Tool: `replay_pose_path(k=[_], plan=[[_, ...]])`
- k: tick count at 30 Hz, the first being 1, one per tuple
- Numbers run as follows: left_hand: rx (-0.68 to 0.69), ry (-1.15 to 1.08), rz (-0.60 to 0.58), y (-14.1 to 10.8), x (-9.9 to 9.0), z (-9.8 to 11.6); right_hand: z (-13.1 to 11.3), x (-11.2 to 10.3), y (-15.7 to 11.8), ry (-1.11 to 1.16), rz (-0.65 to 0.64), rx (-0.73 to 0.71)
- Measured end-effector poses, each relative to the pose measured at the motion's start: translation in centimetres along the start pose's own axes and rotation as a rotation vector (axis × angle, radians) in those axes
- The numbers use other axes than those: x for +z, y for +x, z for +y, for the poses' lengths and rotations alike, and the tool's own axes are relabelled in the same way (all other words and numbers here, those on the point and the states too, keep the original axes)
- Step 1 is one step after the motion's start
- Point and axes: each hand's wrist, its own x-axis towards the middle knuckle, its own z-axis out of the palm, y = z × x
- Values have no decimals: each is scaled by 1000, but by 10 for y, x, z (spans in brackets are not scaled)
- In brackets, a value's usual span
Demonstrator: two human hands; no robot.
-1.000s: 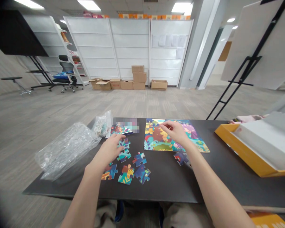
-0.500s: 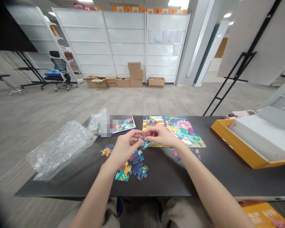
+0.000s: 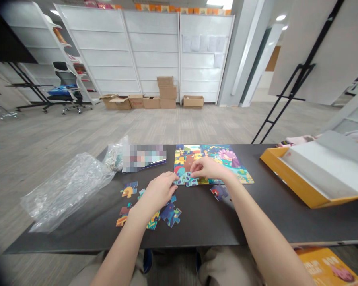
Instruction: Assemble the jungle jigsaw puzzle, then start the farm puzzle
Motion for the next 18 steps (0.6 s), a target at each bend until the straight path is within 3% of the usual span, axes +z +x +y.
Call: replay_pose_path(k=[7,18], plan=[[29,-2,-2,-1,0,0,4,4,3,-5,3,33],[26,40,-6,-3,-3,4,6,7,6,-201,86,37]])
